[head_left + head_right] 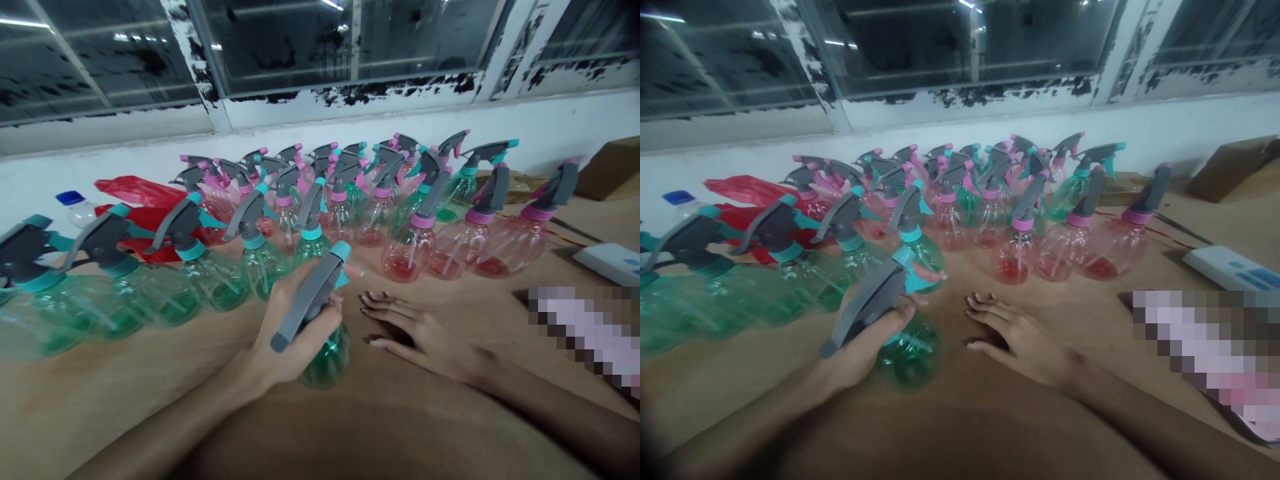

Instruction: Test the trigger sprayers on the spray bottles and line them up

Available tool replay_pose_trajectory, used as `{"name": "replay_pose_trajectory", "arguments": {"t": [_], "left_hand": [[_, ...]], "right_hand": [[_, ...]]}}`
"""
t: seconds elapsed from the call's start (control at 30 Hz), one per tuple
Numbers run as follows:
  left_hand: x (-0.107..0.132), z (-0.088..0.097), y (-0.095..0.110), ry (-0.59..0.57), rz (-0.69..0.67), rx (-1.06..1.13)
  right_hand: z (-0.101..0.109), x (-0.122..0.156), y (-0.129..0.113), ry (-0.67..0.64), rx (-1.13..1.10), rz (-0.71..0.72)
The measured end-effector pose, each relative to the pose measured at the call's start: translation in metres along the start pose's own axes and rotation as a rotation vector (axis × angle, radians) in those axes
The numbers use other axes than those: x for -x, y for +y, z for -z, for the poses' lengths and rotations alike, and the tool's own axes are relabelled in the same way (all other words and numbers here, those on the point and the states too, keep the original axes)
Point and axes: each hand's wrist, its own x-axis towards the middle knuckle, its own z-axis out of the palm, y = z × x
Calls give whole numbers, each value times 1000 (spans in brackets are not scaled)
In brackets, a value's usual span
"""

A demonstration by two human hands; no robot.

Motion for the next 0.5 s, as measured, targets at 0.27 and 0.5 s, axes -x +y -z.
{"name": "replay_pose_trajectory", "arguments": {"t": [0.27, 0.5], "left_hand": [[11, -6, -13, 80, 121, -8], [8, -4, -8, 68, 107, -24]], "right_hand": [[1, -1, -1, -5, 6, 0], [1, 0, 0, -12, 4, -1]]}}
